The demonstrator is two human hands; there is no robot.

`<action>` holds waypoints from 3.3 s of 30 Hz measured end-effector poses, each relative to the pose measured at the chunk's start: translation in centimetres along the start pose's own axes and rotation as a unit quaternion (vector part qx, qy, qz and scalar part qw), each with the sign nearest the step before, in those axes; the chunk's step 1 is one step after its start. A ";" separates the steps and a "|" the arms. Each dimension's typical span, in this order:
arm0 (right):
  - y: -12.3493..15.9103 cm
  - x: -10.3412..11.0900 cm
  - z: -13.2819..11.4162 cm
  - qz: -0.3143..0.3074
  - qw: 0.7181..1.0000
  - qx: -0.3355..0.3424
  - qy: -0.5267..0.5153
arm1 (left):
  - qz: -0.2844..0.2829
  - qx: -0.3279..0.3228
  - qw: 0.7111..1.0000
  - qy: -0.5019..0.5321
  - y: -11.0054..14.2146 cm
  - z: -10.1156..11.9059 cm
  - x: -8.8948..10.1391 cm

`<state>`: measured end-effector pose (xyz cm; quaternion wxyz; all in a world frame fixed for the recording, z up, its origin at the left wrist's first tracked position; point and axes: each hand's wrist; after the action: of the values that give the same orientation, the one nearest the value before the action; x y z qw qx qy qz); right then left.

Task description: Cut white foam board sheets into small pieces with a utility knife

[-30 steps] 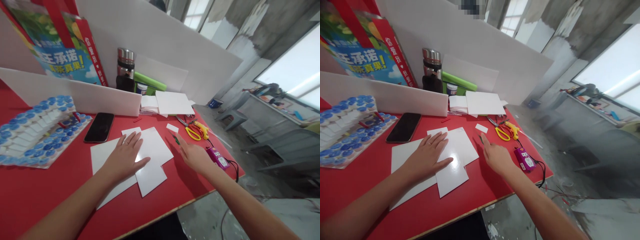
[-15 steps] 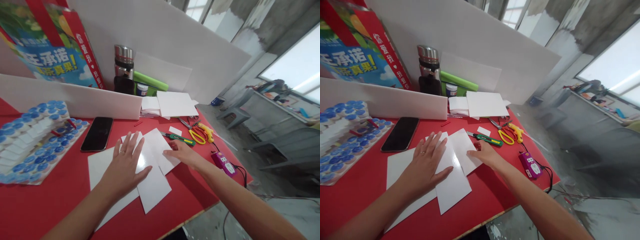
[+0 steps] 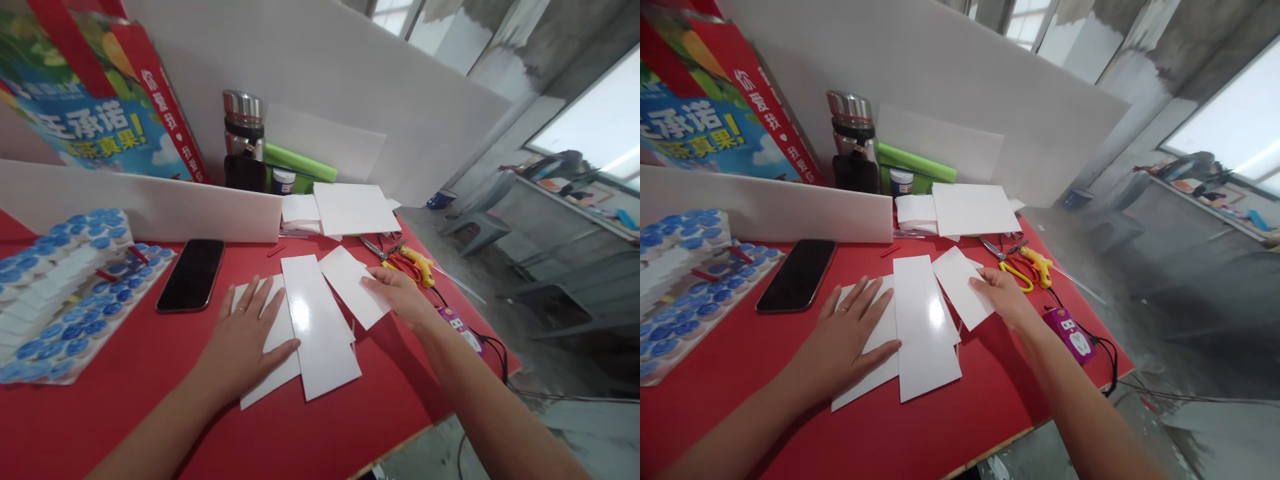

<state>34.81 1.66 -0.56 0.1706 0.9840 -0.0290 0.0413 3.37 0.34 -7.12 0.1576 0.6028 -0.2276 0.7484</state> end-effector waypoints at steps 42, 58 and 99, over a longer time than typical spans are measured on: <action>1.4 -5.0 1.6 -0.063 0.992 -0.063 -0.088 | 0.059 0.053 0.994 0.074 0.3 -1.7 -0.8; -2.9 -7.9 1.8 -0.022 0.991 0.128 -0.020 | 0.036 0.088 0.983 0.157 0.3 -0.9 1.1; 7.9 -4.1 5.3 -0.054 0.985 -0.074 0.149 | 0.020 0.077 0.997 0.011 -0.1 -0.2 -0.3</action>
<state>30.54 -7.41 -3.24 0.2474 0.9517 0.0468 0.1756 3.34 0.56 -7.38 0.0983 0.6001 -0.1800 0.7732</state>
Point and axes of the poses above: each hand's wrist, its own y-axis away from the middle knuckle, its own x-axis out of the back of the hand, z = x × y, and after that the axes turned 1 degree about -y, right-handed
